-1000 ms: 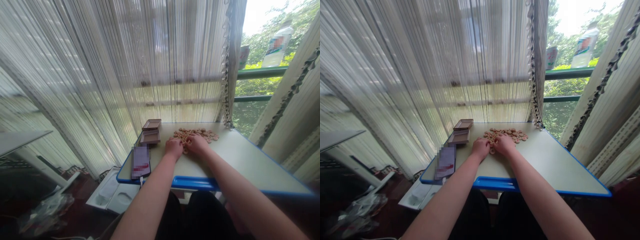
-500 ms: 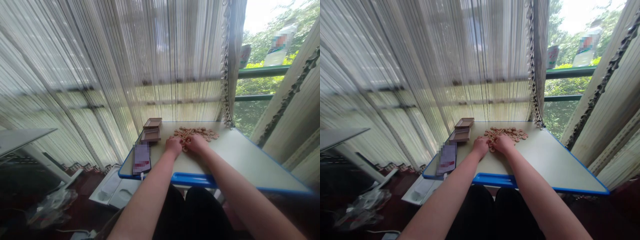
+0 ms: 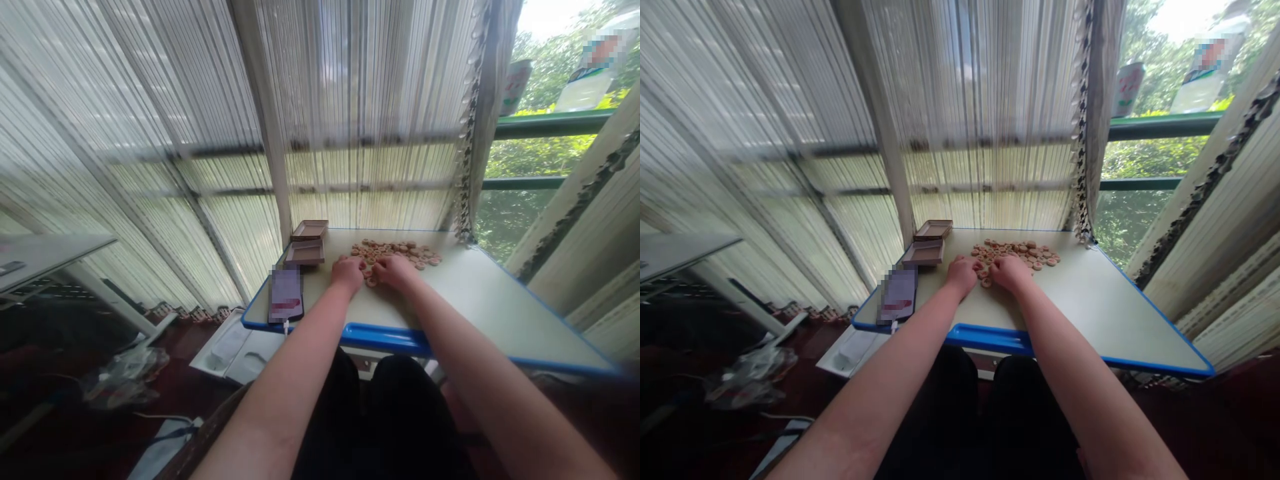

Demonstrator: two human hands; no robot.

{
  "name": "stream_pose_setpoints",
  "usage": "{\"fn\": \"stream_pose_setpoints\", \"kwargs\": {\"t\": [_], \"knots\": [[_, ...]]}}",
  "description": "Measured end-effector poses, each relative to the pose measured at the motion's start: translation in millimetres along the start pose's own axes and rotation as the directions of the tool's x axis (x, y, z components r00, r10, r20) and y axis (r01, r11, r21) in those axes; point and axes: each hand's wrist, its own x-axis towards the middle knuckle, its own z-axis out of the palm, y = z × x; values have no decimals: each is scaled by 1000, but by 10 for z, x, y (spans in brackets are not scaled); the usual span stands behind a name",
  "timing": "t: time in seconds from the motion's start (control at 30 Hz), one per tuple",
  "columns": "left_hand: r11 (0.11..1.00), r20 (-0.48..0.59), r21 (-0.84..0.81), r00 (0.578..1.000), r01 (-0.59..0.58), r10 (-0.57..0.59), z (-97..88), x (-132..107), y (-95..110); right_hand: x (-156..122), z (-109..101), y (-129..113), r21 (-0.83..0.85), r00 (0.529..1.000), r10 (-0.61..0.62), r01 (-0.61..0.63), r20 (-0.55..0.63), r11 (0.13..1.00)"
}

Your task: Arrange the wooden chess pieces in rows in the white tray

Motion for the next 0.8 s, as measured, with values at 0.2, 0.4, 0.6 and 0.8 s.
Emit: {"fn": "stream_pose_setpoints", "kwargs": {"t": [0.2,0.4,0.6,0.8], "knots": [[1000,6,26,1000,6,-6,14,2,1,7,-11,-11,-4,1000,22,-21,22,1000],[999,3,36,1000,-4,4,47,11,-29,50,51,11,-21,999,21,-22,-32,1000],[999,-14,-19,999,-40,40,105,35,-72,70,142,15,49,992,-40,46,-120,998],[998,-23,-47,999,-33,32,95,33,-78,87,176,-2,43,994,-57,61,-98,997]]}}
